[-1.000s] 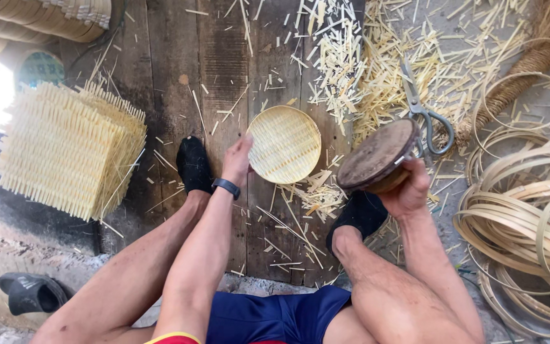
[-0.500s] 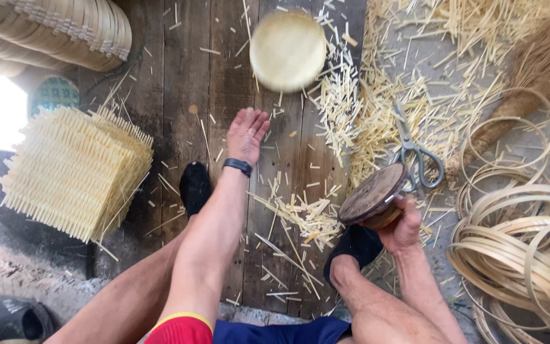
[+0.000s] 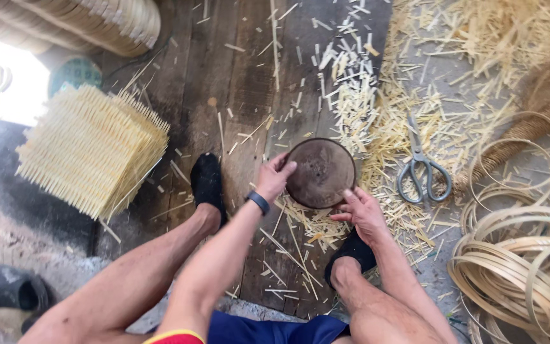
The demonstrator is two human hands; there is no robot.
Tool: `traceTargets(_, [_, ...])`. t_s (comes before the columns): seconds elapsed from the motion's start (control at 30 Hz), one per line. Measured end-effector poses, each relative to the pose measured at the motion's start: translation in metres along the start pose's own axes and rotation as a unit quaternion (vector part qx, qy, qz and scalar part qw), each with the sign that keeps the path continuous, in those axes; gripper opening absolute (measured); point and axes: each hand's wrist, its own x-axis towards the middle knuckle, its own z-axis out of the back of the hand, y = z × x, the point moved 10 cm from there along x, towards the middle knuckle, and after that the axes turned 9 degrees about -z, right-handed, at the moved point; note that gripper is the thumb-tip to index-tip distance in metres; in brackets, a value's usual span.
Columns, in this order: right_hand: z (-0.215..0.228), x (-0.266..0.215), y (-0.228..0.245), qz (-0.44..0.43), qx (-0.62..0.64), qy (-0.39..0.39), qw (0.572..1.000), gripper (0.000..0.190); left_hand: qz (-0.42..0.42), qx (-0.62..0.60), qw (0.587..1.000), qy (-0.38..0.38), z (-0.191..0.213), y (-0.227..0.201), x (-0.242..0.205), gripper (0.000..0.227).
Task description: The person sits on the floor and repeatedly assembles small circular bamboo trays. They place a woven bamboo mat onto a round wooden mold, add a thin bamboo ring around the edge, and trim the excess mat with shears. The finished trays are stacked nearby.
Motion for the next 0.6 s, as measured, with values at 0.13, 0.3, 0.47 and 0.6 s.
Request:
traceTargets(0.13, [0.000,0.014,-0.026,-0.001,0.007,0.005,1.000,0.037,-0.260,0.458,0.847,-0.078,0.130,-0.120,0.005,0.058])
traceTargets(0.3, [0.027,0.009,-0.049,-0.042,-0.007,-0.078,0.996,0.033,0.130,0.703,0.685,-0.138,0.335,-0.172,-0.008,0.131])
traceTargets(0.47, [0.026,0.010,-0.058,-0.039,-0.019,-0.075,0.996,0.034,0.122,0.675,0.715,-0.134,0.386,-0.167,-0.049,0.085])
traceTargets(0.6, [0.028,0.011,-0.059,-0.037,-0.016,-0.071,0.997,0.035,0.105,0.677,0.723,-0.085,0.384,-0.168,-0.040,0.022])
